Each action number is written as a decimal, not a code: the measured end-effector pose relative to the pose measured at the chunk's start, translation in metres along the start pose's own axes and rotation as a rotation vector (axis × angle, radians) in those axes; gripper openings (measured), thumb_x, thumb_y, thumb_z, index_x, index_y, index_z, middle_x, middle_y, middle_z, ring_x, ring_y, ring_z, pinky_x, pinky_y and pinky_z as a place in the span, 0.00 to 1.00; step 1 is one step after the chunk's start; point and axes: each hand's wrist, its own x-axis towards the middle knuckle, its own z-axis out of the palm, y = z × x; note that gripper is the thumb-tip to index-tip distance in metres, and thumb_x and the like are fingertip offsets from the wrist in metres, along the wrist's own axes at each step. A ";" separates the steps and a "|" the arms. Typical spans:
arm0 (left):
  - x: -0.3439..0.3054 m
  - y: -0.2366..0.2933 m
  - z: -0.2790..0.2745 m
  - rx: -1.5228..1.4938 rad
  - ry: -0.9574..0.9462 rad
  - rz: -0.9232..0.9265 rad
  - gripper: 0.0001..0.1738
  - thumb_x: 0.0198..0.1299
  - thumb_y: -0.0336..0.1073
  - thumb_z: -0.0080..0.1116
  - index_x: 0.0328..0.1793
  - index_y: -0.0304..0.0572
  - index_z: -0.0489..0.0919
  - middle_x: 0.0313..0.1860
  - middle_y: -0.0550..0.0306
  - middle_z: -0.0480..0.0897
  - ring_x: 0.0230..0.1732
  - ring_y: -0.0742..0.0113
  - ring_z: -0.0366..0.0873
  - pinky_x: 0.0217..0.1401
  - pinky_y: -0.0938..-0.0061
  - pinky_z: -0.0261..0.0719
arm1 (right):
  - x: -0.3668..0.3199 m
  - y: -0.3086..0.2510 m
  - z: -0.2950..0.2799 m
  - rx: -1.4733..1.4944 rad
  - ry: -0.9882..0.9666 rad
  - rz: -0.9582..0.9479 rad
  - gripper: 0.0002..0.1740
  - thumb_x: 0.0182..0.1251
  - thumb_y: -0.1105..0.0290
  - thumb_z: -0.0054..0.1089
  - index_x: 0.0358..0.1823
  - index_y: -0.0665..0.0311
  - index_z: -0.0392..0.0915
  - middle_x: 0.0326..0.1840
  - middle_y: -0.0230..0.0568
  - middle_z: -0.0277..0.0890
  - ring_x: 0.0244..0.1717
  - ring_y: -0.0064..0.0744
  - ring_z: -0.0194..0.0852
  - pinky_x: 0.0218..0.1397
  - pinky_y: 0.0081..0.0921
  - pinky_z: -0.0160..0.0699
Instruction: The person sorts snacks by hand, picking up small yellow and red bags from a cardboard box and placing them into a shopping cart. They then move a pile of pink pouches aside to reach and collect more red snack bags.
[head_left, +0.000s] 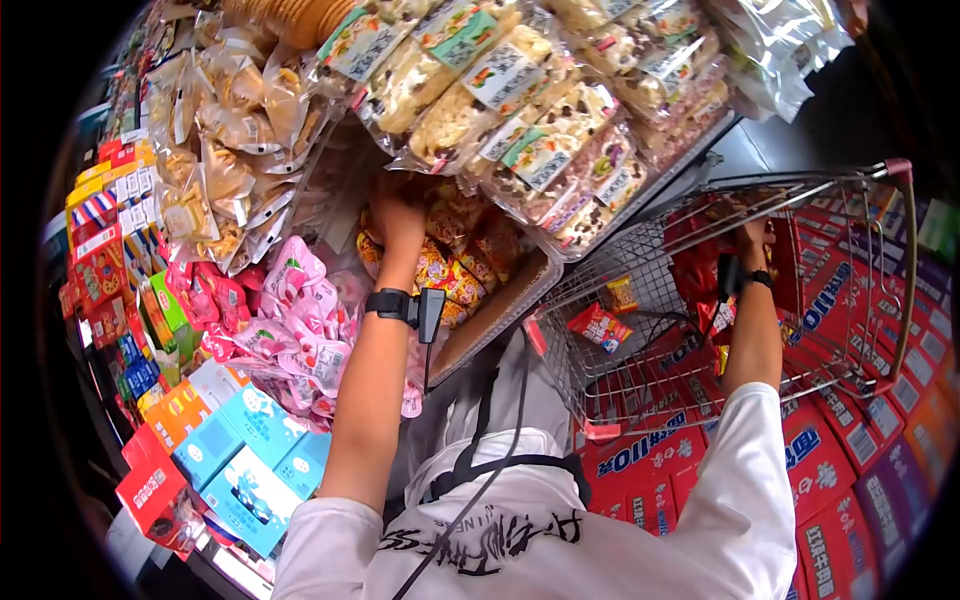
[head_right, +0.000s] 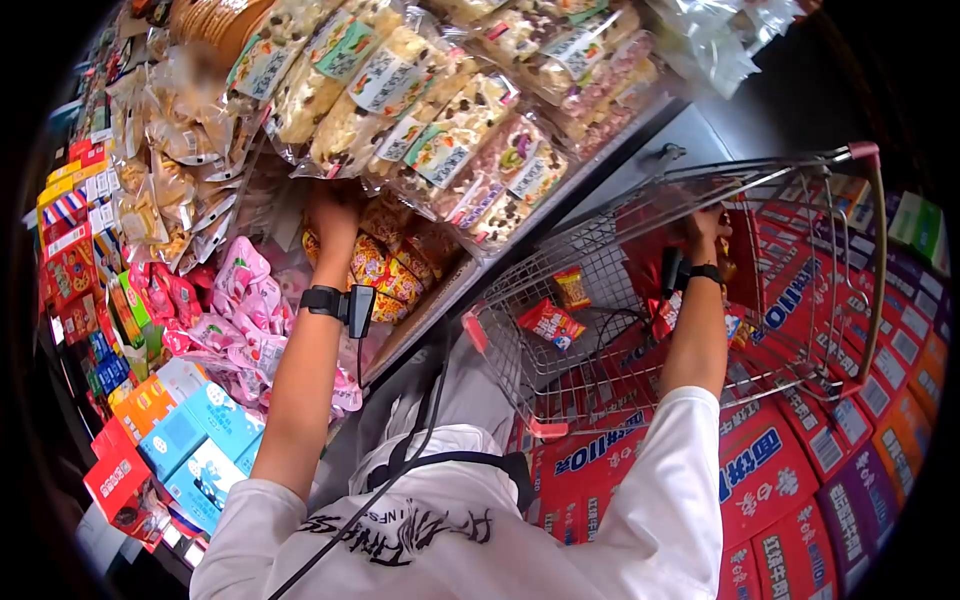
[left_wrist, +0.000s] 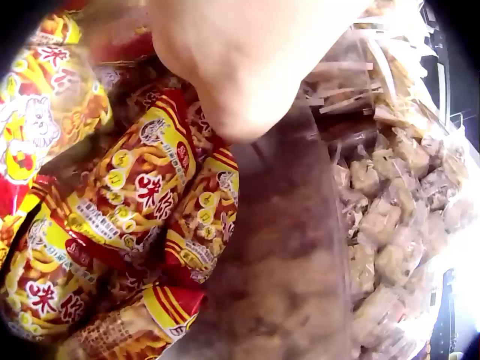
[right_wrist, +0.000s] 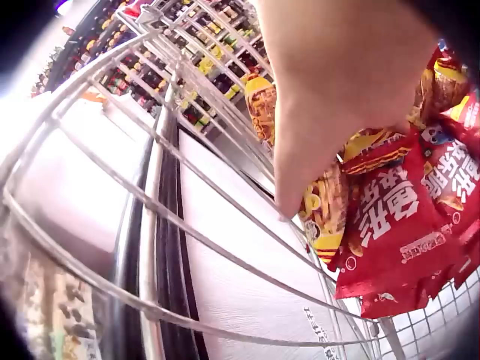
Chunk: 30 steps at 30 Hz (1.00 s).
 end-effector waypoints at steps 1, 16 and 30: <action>0.000 -0.002 -0.001 -0.014 0.007 0.008 0.20 0.50 0.33 0.66 0.48 0.38 0.76 0.46 0.41 0.77 0.48 0.39 0.75 0.50 0.54 0.73 | 0.001 -0.002 0.000 0.019 -0.011 0.016 0.41 0.49 0.47 0.71 0.64 0.58 0.71 0.54 0.50 0.73 0.53 0.43 0.71 0.58 0.34 0.69; -0.025 0.012 -0.026 0.057 0.087 -0.078 0.19 0.54 0.31 0.63 0.53 0.36 0.77 0.48 0.38 0.75 0.53 0.36 0.71 0.57 0.54 0.70 | 0.006 0.002 -0.006 0.167 -0.079 0.152 0.32 0.55 0.54 0.68 0.59 0.61 0.74 0.47 0.45 0.75 0.44 0.39 0.72 0.47 0.31 0.71; -0.039 0.015 -0.017 0.412 0.193 -0.018 0.25 0.54 0.39 0.61 0.58 0.38 0.75 0.58 0.39 0.72 0.59 0.35 0.65 0.63 0.45 0.62 | -0.009 0.014 0.018 0.444 0.023 0.154 0.23 0.60 0.61 0.65 0.54 0.65 0.76 0.41 0.40 0.77 0.35 0.34 0.73 0.36 0.28 0.73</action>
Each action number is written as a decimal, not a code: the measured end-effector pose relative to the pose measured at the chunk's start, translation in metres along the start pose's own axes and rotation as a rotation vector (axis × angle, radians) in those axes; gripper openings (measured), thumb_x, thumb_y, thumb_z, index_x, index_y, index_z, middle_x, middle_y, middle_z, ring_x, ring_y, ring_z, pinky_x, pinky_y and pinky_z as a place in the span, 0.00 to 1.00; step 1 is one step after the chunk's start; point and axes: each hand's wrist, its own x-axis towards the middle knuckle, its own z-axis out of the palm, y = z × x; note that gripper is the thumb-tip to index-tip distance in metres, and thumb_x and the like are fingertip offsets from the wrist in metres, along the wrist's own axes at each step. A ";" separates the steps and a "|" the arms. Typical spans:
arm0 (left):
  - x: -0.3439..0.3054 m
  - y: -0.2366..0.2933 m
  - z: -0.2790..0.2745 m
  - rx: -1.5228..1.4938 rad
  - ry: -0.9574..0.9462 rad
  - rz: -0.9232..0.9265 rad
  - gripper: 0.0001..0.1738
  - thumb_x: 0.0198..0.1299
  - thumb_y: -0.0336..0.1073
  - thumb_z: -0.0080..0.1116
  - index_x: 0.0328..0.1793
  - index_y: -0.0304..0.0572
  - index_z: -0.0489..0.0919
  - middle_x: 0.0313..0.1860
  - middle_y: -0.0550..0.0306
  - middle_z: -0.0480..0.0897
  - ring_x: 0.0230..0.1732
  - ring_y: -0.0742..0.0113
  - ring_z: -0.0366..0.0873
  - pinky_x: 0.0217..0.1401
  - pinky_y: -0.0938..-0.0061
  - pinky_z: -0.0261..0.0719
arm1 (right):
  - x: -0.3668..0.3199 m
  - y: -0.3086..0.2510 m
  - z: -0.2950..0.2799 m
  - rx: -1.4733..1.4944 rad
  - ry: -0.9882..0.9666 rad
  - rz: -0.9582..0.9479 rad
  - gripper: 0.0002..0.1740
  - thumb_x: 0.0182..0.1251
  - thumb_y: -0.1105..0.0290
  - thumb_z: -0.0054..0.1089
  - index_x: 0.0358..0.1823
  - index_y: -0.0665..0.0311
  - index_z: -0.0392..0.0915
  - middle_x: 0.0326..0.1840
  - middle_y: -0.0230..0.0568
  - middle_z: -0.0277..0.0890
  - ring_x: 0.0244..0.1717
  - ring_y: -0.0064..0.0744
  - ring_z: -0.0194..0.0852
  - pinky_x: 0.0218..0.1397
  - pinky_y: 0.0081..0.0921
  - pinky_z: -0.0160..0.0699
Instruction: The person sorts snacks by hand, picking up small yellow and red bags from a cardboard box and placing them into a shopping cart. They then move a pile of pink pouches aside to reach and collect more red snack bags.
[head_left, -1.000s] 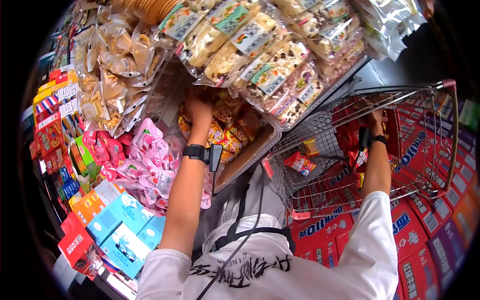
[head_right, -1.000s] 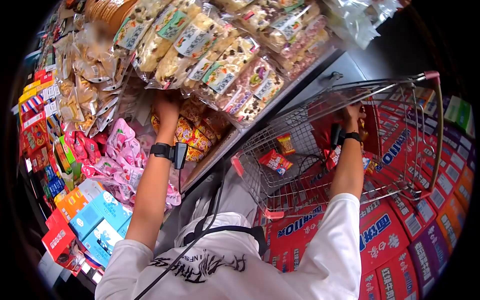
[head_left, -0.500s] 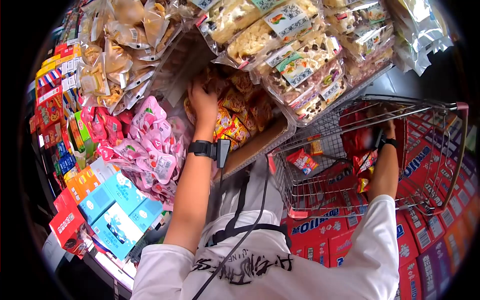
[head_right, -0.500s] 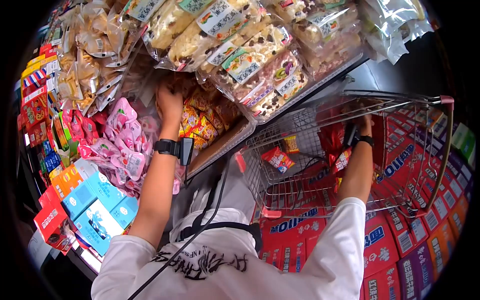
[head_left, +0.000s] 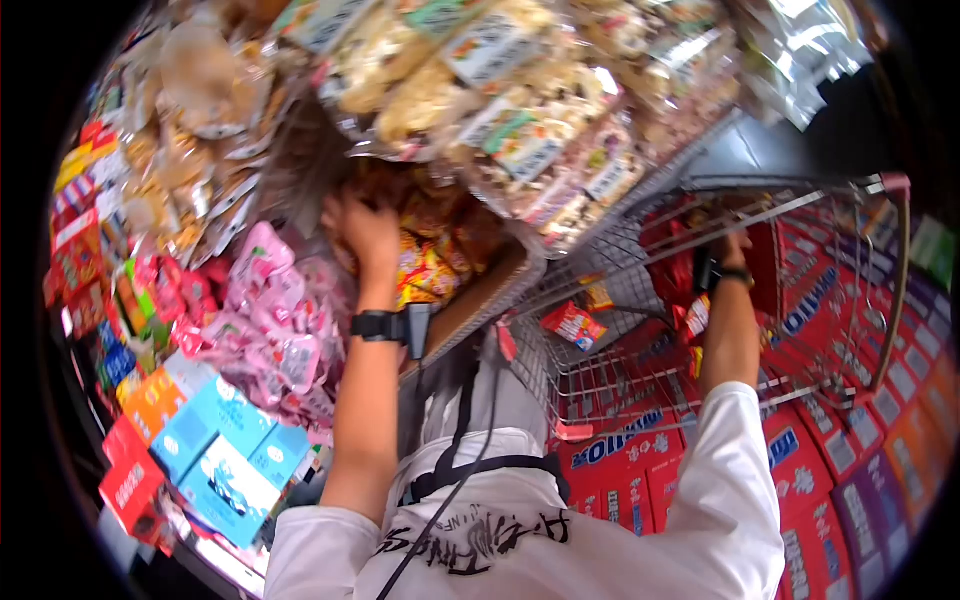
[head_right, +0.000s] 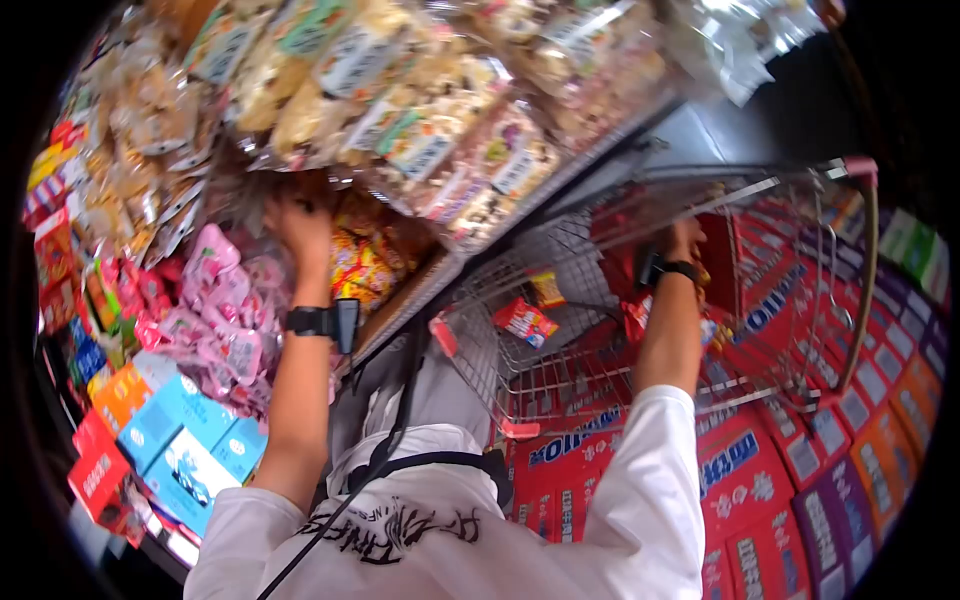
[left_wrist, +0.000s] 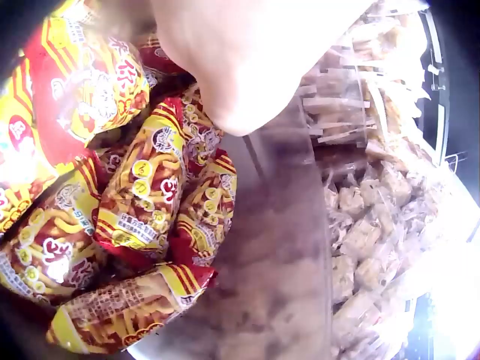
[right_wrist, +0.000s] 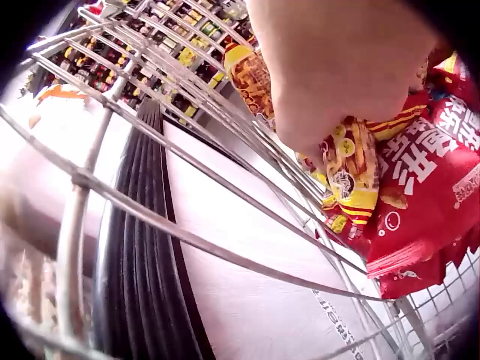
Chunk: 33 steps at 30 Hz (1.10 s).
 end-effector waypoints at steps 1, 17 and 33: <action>0.001 -0.004 0.003 -0.022 0.017 0.010 0.25 0.55 0.39 0.61 0.58 0.38 0.75 0.57 0.39 0.72 0.59 0.35 0.66 0.63 0.47 0.62 | -0.006 0.001 0.000 0.023 0.022 -0.011 0.22 0.61 0.62 0.65 0.54 0.65 0.77 0.41 0.40 0.77 0.35 0.34 0.73 0.35 0.28 0.73; -0.010 0.030 -0.059 -0.584 0.111 0.058 0.17 0.58 0.34 0.63 0.51 0.34 0.77 0.57 0.44 0.76 0.60 0.46 0.72 0.63 0.59 0.68 | -0.249 -0.076 -0.007 -0.192 0.194 -0.375 0.20 0.57 0.66 0.71 0.48 0.68 0.81 0.40 0.33 0.80 0.39 0.22 0.75 0.44 0.19 0.75; -0.082 0.062 -0.197 -1.824 -0.895 0.089 0.32 0.61 0.38 0.67 0.66 0.35 0.65 0.58 0.53 0.75 0.56 0.70 0.74 0.61 0.73 0.73 | -0.527 -0.196 0.187 -0.253 -0.656 -0.449 0.19 0.56 0.76 0.66 0.51 0.71 0.77 0.47 0.40 0.78 0.46 0.29 0.78 0.53 0.25 0.75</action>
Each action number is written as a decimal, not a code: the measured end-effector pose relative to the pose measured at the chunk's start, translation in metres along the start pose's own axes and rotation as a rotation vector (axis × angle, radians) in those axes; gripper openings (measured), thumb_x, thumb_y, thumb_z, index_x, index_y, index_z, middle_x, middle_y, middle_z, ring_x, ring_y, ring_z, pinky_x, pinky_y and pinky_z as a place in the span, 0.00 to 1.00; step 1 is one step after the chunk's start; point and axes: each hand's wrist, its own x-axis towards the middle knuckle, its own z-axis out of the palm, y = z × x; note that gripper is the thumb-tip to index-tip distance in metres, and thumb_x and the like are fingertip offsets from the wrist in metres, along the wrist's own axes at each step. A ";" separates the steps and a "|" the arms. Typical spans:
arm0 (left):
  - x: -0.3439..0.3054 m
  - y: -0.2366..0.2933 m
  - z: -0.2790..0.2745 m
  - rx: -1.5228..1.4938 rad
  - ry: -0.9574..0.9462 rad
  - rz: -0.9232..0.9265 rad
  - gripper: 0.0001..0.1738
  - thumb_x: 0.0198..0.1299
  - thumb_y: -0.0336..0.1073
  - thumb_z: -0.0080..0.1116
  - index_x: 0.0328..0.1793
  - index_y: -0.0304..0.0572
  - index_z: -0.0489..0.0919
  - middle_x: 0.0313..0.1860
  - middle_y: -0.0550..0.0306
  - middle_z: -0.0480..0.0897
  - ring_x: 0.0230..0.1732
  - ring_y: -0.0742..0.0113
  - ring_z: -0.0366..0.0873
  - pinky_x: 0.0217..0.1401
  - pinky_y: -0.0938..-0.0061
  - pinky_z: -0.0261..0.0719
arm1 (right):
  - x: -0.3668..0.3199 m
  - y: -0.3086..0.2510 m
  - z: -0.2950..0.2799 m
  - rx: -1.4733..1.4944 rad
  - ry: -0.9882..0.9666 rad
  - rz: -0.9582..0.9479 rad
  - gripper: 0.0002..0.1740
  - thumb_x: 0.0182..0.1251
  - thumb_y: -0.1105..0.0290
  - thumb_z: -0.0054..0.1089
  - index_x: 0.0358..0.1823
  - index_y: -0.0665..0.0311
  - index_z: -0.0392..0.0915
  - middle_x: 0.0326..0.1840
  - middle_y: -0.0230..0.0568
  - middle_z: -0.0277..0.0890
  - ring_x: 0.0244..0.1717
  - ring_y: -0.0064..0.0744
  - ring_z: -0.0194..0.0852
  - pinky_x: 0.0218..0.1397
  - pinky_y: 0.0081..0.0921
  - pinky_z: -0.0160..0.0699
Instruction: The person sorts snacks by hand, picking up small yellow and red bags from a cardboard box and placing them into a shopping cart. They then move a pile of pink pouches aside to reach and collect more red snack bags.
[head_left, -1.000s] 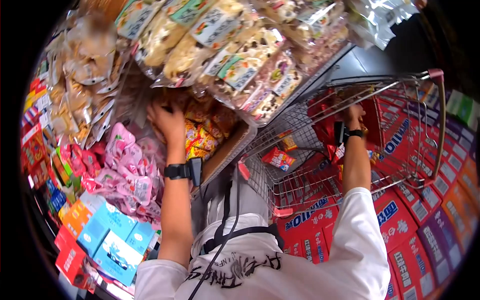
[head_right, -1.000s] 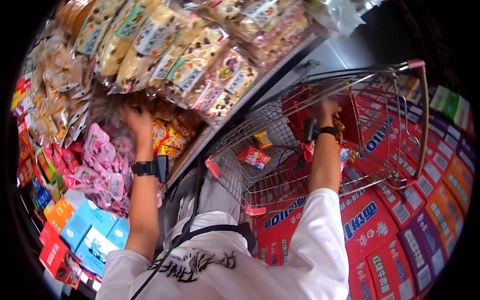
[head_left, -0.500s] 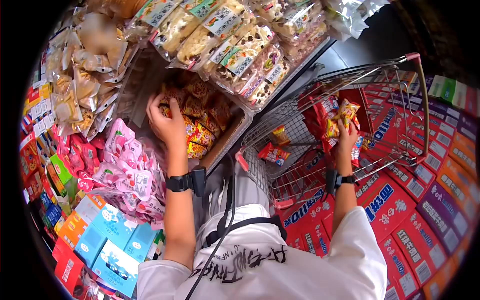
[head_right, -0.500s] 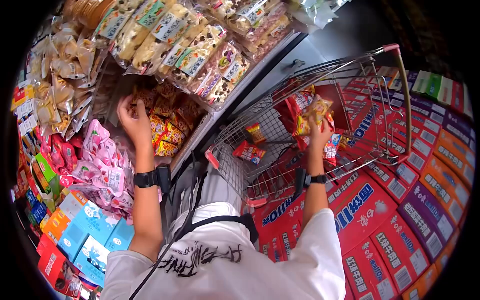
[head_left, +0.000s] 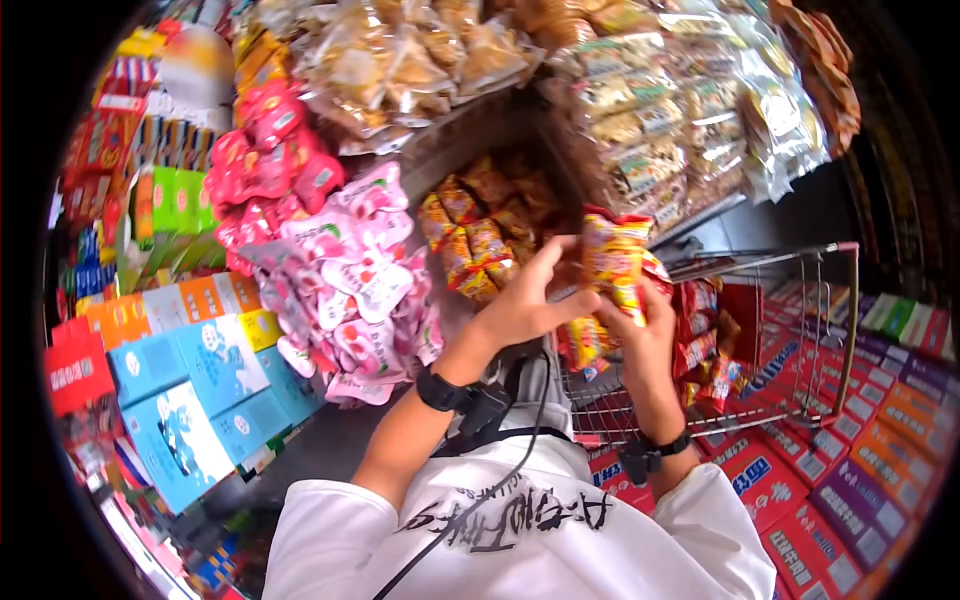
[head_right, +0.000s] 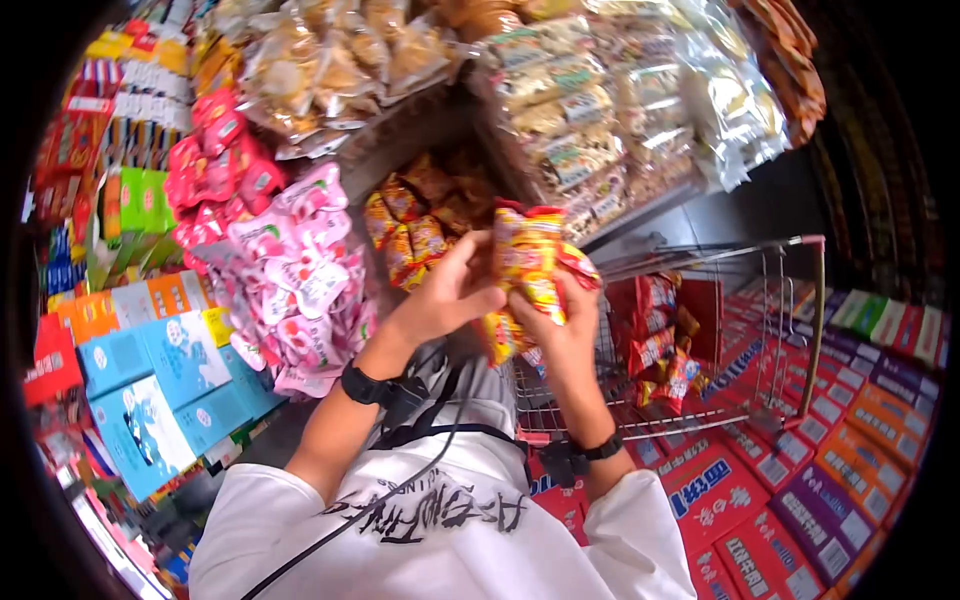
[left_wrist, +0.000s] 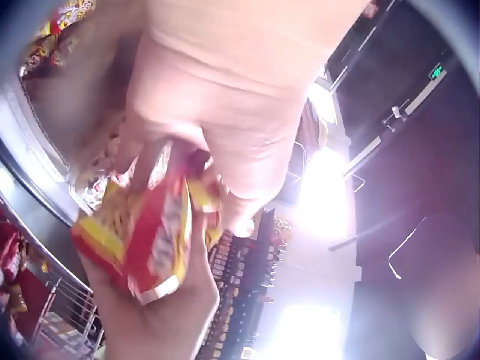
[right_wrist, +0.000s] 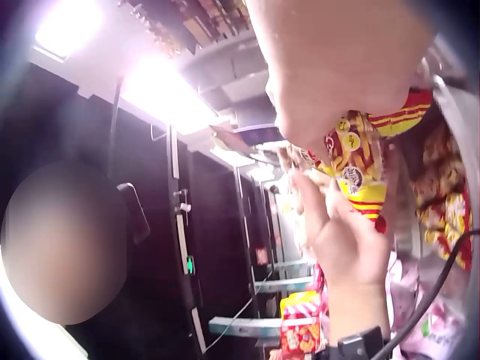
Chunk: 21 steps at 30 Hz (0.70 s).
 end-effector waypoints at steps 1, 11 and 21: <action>-0.002 0.014 0.006 0.068 0.137 0.051 0.33 0.57 0.36 0.70 0.65 0.35 0.66 0.56 0.54 0.76 0.57 0.68 0.75 0.62 0.72 0.72 | 0.003 0.002 0.017 -0.137 0.009 -0.122 0.21 0.54 0.76 0.69 0.50 0.70 0.78 0.48 0.41 0.76 0.49 0.31 0.76 0.55 0.27 0.74; 0.017 0.054 -0.107 0.510 0.391 -0.124 0.32 0.48 0.20 0.68 0.63 0.30 0.74 0.51 0.57 0.82 0.49 0.71 0.79 0.55 0.74 0.78 | 0.040 0.018 0.066 0.492 -0.101 0.220 0.16 0.59 0.72 0.70 0.48 0.67 0.78 0.39 0.32 0.78 0.37 0.18 0.77 0.42 0.18 0.76; 0.145 -0.003 -0.181 1.349 0.316 -0.172 0.21 0.46 0.25 0.56 0.50 0.40 0.82 0.45 0.36 0.83 0.51 0.45 0.82 0.53 0.62 0.78 | 0.056 0.076 0.024 0.861 -0.205 0.294 0.15 0.65 0.71 0.64 0.51 0.65 0.76 0.42 0.33 0.78 0.42 0.22 0.79 0.46 0.22 0.78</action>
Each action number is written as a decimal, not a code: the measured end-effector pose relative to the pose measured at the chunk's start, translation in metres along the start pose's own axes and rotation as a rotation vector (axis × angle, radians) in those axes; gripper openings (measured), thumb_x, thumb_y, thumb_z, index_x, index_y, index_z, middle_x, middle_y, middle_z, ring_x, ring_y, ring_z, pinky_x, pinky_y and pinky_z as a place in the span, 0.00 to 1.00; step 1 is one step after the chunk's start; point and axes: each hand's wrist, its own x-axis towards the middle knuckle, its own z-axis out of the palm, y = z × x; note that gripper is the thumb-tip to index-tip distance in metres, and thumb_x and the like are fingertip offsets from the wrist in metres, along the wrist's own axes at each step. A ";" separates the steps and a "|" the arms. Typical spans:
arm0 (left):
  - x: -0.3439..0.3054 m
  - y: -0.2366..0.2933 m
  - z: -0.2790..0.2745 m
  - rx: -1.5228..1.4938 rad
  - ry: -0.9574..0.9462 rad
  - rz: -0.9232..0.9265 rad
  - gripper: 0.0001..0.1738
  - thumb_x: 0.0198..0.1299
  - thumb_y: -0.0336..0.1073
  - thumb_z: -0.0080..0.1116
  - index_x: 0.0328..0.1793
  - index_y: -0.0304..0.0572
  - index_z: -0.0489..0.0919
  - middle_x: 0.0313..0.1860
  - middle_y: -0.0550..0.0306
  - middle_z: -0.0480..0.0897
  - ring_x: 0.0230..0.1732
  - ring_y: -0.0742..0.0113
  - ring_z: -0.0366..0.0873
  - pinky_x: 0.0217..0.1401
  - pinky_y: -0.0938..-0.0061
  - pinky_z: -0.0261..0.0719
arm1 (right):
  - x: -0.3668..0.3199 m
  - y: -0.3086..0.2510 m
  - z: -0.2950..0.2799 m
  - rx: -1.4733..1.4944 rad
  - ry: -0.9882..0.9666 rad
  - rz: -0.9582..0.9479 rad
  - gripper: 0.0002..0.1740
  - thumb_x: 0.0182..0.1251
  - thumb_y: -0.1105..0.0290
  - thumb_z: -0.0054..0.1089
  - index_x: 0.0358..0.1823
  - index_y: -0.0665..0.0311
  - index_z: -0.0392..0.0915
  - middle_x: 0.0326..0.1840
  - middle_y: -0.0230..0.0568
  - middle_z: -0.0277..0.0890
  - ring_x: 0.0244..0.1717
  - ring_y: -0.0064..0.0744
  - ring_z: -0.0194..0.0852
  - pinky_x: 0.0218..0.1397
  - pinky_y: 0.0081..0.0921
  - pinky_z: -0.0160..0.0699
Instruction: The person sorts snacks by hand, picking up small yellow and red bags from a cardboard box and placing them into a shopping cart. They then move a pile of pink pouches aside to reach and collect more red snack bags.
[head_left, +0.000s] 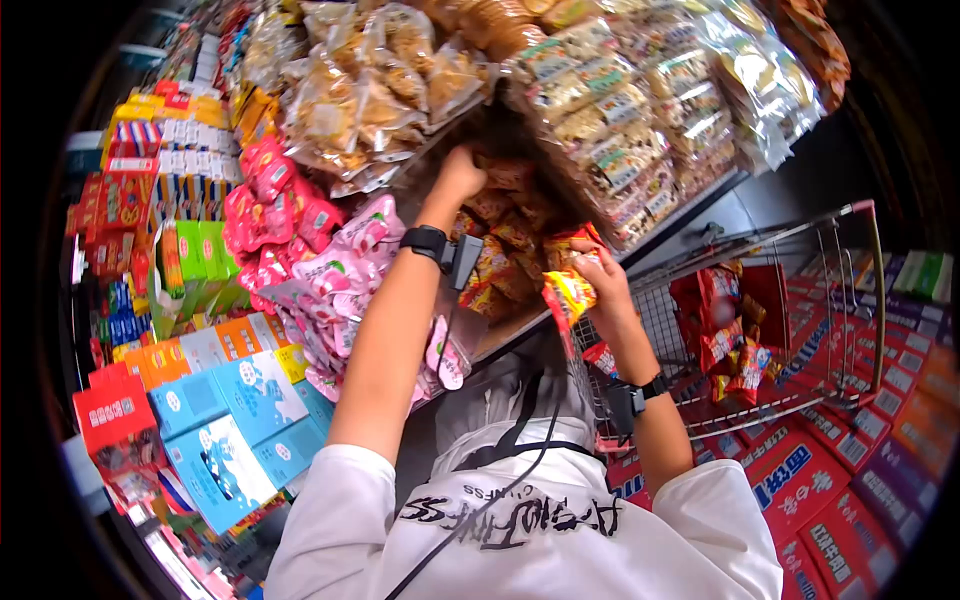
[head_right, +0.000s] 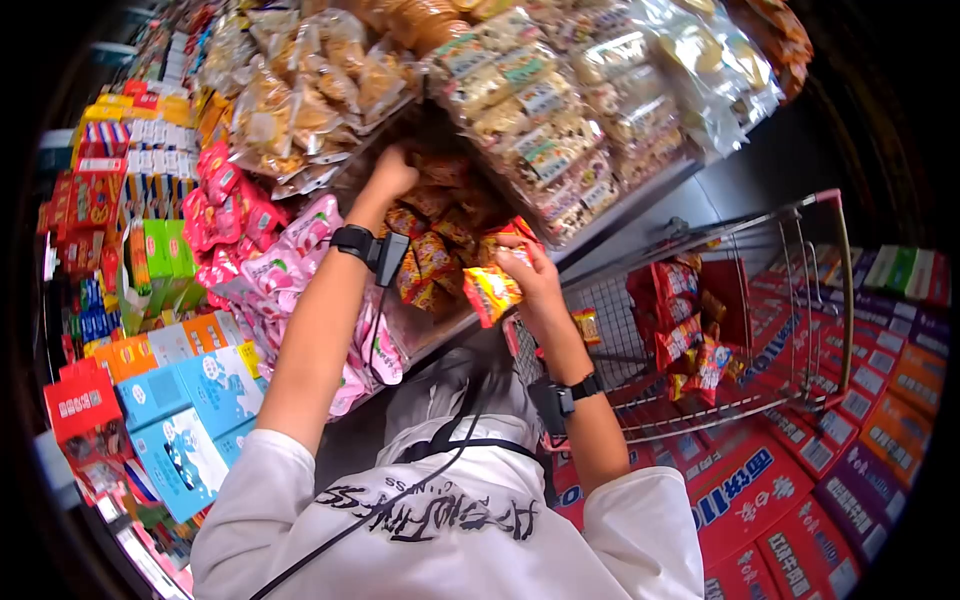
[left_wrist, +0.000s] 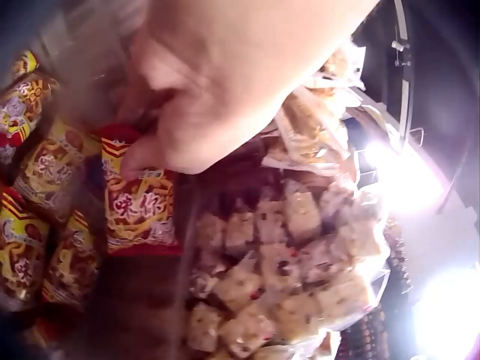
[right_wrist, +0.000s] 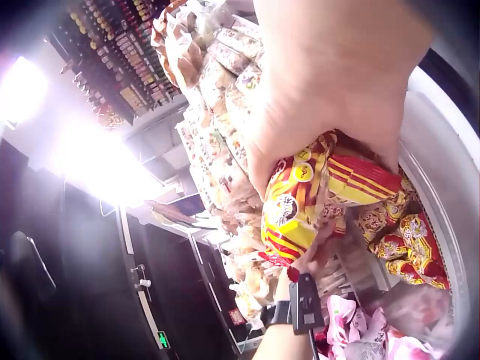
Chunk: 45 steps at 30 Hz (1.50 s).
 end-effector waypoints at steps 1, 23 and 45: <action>0.005 -0.008 0.010 0.017 0.049 0.010 0.22 0.46 0.26 0.58 0.52 0.44 0.82 0.47 0.38 0.83 0.52 0.44 0.81 0.54 0.61 0.78 | -0.001 0.003 -0.001 -0.059 0.006 -0.021 0.16 0.64 0.70 0.65 0.52 0.64 0.76 0.43 0.31 0.77 0.43 0.20 0.77 0.47 0.21 0.77; 0.000 0.007 0.070 0.557 0.500 0.203 0.18 0.56 0.36 0.57 0.51 0.38 0.82 0.53 0.40 0.79 0.56 0.44 0.75 0.54 0.56 0.77 | 0.003 0.002 0.006 -0.288 -0.019 -0.057 0.18 0.66 0.68 0.61 0.55 0.65 0.73 0.40 0.31 0.75 0.36 0.18 0.76 0.42 0.17 0.75; -0.065 0.013 0.071 0.408 -0.322 -0.020 0.21 0.52 0.31 0.59 0.54 0.39 0.80 0.65 0.41 0.72 0.71 0.41 0.61 0.74 0.53 0.58 | -0.005 -0.015 -0.008 -0.047 -0.140 0.091 0.27 0.63 0.59 0.54 0.60 0.66 0.69 0.58 0.53 0.72 0.55 0.43 0.76 0.60 0.39 0.75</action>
